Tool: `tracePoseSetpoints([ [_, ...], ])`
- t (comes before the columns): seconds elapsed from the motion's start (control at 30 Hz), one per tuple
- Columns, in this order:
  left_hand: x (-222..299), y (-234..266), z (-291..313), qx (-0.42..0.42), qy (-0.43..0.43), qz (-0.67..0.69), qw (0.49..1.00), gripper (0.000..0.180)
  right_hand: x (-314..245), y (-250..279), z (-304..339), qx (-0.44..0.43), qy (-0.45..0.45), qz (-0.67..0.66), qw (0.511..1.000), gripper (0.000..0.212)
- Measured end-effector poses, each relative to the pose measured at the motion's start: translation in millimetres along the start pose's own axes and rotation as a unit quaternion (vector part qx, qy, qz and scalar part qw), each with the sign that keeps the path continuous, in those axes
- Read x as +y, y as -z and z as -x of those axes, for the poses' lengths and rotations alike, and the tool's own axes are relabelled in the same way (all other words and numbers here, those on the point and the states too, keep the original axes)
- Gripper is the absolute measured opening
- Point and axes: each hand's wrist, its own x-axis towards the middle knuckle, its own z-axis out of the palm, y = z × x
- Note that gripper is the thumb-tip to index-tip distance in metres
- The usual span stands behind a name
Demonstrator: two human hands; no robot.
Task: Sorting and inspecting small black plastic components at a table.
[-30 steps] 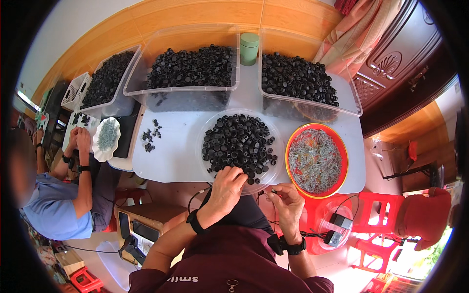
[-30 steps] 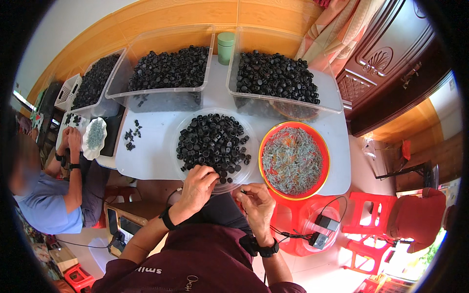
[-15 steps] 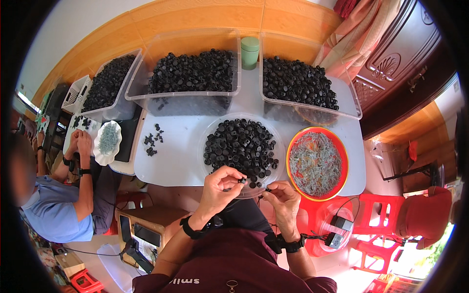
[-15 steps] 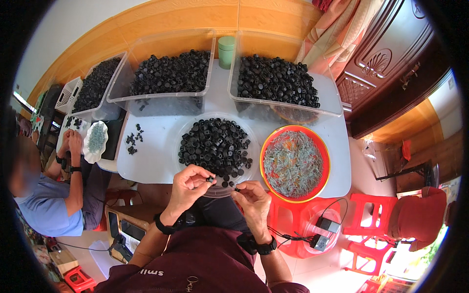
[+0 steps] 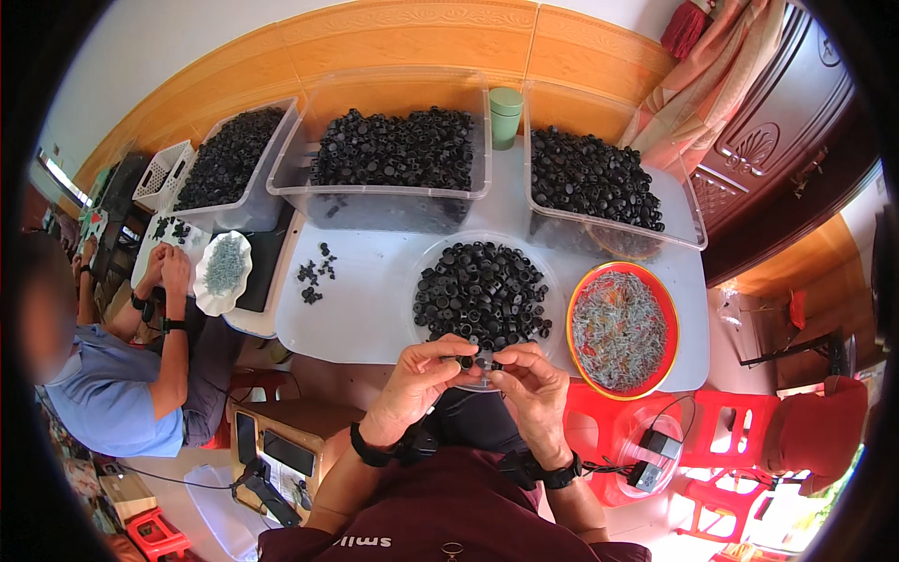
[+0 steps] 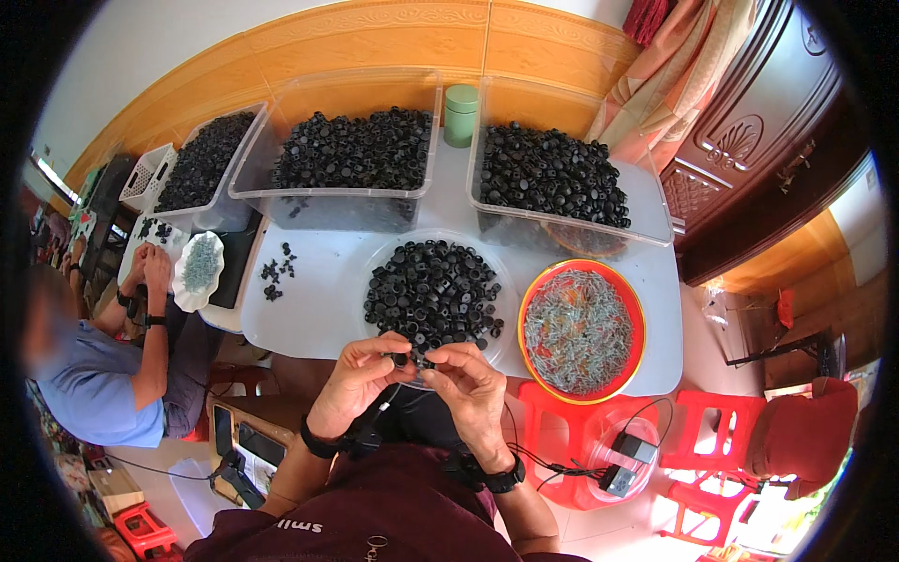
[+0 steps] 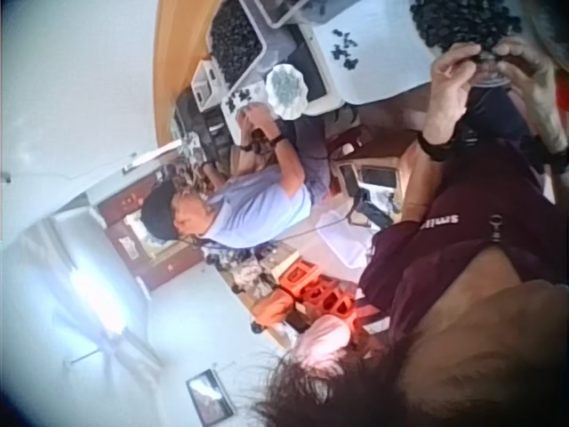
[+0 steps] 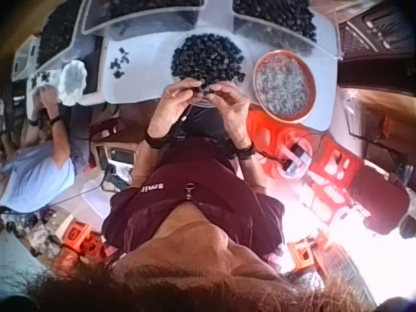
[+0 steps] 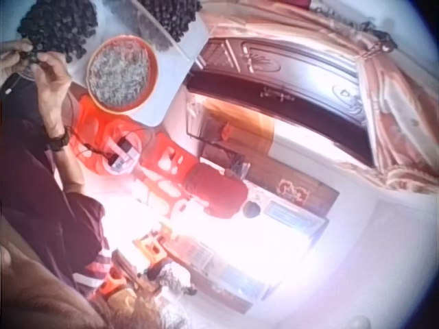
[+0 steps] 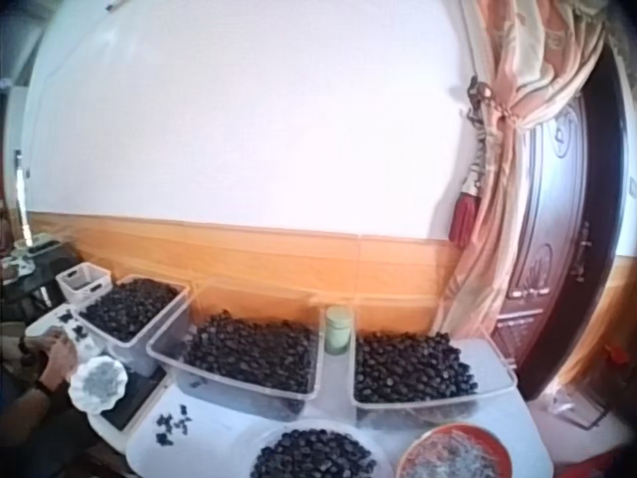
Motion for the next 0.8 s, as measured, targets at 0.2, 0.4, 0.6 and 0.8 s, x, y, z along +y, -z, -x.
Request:
tracePoseSetpoints([
  [0.2, 3.3, 3.0, 5.4, 0.005, 0.021, 0.007, 1.0, 0.019, -6.0, -9.0, 4.7, 0.008, 0.014, 0.005, 1.0, 0.02],
  [0.4, 0.6, 5.8, 8.5, 0.008, -0.021, -0.016, 1.0, 0.02, -1.4, -15.0, 4.9, -0.003, 0.051, 0.025, 0.998, 0.02],
  [0.6, 0.6, 0.8, 8.1, 0.01, -0.03, -0.044, 0.999, 0.02, -2.5, -17.0, 6.8, 0.007, 0.043, 0.031, 0.999, 0.019],
  [0.8, 2.0, -3.2, 8.4, 0.035, -0.017, -0.092, 0.995, 0.02, 1.1, -14.4, 9.1, 0.016, 0.051, 0.037, 0.998, 0.02],
])
